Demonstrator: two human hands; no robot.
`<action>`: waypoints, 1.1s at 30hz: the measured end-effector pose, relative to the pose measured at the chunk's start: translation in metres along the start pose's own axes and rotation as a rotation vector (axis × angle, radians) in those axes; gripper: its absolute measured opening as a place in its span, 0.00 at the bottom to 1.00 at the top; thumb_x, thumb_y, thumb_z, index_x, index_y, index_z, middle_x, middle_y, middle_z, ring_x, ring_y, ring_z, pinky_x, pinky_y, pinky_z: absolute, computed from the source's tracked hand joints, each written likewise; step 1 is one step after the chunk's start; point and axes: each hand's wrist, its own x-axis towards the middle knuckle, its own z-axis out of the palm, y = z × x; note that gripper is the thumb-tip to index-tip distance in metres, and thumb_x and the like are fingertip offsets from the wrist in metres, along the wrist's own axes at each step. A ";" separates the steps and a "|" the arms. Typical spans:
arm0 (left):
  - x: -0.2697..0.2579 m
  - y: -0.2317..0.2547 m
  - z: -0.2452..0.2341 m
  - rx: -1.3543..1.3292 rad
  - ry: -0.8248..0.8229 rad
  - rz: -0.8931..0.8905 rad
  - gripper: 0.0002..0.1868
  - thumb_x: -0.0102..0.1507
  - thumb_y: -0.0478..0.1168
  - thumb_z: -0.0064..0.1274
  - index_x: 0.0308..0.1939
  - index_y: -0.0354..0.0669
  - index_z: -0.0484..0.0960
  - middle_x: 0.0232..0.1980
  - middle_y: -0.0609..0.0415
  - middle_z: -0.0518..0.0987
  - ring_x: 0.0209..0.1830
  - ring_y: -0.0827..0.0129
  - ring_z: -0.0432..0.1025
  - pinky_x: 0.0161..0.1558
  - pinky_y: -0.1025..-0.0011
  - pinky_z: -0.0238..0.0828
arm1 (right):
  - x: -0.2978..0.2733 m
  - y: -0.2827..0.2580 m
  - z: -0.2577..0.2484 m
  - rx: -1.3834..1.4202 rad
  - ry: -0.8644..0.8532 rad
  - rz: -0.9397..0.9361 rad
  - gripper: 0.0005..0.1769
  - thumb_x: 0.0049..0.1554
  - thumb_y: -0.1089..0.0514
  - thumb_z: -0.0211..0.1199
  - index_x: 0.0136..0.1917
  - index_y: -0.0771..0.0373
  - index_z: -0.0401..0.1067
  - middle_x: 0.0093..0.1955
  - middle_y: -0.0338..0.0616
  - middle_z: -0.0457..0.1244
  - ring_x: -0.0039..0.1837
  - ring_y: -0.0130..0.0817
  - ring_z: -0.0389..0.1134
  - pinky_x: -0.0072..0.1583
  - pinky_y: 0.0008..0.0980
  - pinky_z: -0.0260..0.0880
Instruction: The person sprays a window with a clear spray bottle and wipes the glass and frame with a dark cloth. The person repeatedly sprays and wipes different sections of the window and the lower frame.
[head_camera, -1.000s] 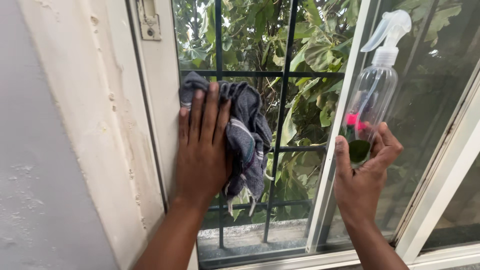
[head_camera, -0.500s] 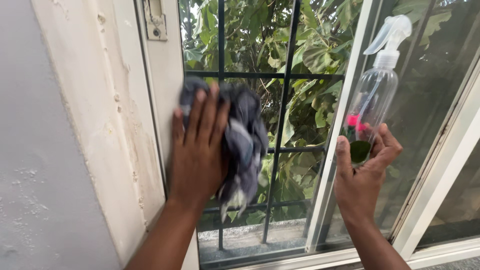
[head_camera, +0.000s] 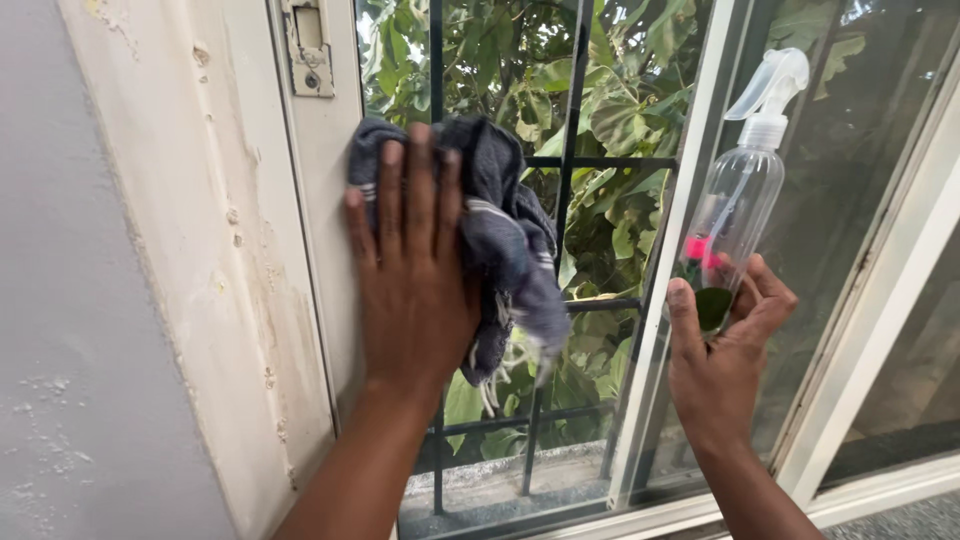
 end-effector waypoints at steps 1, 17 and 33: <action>0.002 0.006 0.001 -0.015 0.069 0.012 0.41 0.69 0.48 0.49 0.83 0.45 0.49 0.86 0.50 0.39 0.87 0.55 0.31 0.82 0.42 0.26 | 0.000 -0.002 0.001 -0.005 0.002 0.016 0.35 0.67 0.51 0.62 0.75 0.61 0.44 0.69 0.58 0.62 0.65 0.39 0.67 0.62 0.38 0.73; 0.004 0.022 -0.039 -1.008 -0.042 -0.090 0.45 0.68 0.70 0.37 0.76 0.38 0.68 0.85 0.47 0.59 0.89 0.55 0.42 0.83 0.49 0.14 | -0.042 -0.107 0.045 0.435 -0.287 -0.040 0.39 0.57 0.63 0.65 0.75 0.58 0.50 0.72 0.51 0.64 0.67 0.41 0.70 0.62 0.36 0.76; 0.014 0.033 -0.075 -1.063 0.060 -0.368 0.24 0.57 0.55 0.66 0.49 0.44 0.85 0.44 0.53 0.87 0.45 0.66 0.83 0.61 0.66 0.73 | -0.037 -0.105 0.071 0.236 -0.379 -0.211 0.54 0.52 0.58 0.75 0.80 0.58 0.42 0.69 0.54 0.62 0.70 0.47 0.68 0.67 0.42 0.71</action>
